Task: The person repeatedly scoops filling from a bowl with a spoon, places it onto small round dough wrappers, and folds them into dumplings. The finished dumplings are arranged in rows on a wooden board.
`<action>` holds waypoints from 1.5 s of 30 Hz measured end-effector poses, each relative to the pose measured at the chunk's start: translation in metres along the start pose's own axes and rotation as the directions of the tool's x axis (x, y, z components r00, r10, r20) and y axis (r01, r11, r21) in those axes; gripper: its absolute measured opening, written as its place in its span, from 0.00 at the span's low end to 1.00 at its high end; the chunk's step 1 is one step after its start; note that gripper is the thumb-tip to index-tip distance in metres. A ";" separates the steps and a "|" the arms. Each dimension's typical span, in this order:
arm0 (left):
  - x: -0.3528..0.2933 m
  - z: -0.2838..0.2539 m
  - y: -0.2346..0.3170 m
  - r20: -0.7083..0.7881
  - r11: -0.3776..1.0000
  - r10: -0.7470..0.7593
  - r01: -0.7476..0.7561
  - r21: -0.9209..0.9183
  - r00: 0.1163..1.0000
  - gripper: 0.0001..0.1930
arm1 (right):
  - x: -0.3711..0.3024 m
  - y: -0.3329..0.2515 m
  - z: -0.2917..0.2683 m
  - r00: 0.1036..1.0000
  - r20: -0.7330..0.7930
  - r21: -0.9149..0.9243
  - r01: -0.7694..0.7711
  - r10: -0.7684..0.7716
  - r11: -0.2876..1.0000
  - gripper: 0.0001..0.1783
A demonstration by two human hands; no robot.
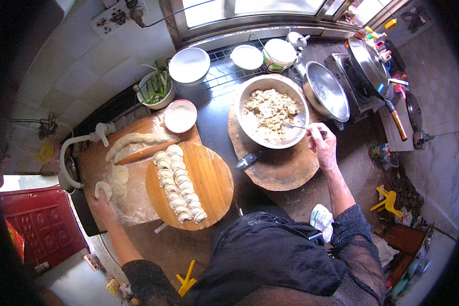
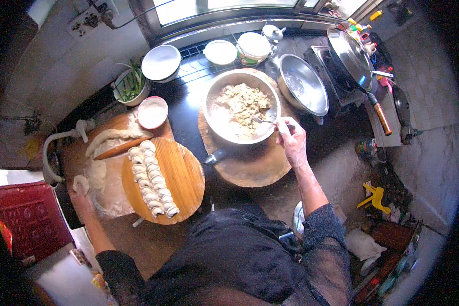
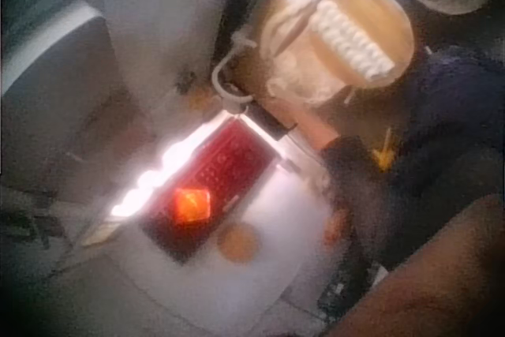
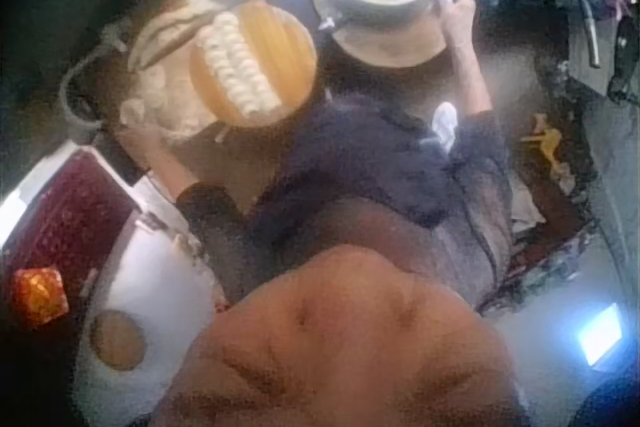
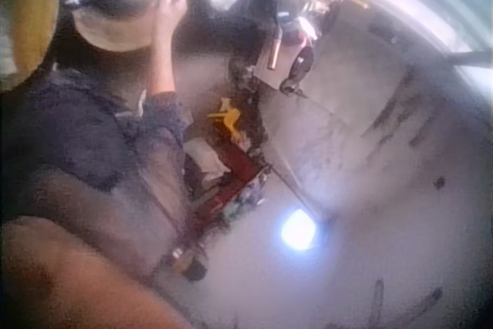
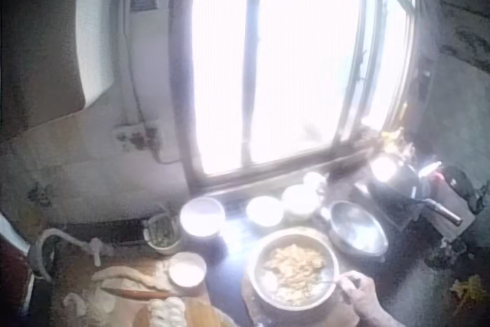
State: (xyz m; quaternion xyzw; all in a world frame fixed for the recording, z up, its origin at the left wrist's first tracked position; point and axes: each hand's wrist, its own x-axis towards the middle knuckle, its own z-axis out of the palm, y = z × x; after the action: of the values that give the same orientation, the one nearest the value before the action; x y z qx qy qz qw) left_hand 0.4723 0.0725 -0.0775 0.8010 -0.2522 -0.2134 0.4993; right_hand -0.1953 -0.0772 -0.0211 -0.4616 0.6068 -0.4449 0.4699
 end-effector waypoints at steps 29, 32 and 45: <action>-0.282 0.324 0.124 0.830 0.399 -0.025 0.767 -0.502 0.557 0.20 | 0.020 0.010 -0.004 0.555 0.762 -0.345 0.785 -0.335 0.515 0.09; -0.285 0.323 0.126 0.815 0.413 -0.052 0.755 -0.509 0.578 0.20 | 0.015 0.009 -0.009 0.597 0.692 -0.274 0.738 -0.407 0.617 0.09; -0.271 0.347 0.175 0.740 0.387 -0.102 0.712 -0.586 0.665 0.17 | 0.010 -0.015 -0.012 0.965 0.260 0.082 0.023 -0.044 0.996 0.19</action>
State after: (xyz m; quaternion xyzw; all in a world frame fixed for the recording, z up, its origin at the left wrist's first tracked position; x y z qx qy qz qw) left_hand 0.0210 -0.0665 -0.0365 0.3747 -0.0359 -0.6700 0.6399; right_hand -0.2063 -0.0883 -0.0062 -0.5076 0.5138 -0.4115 0.5559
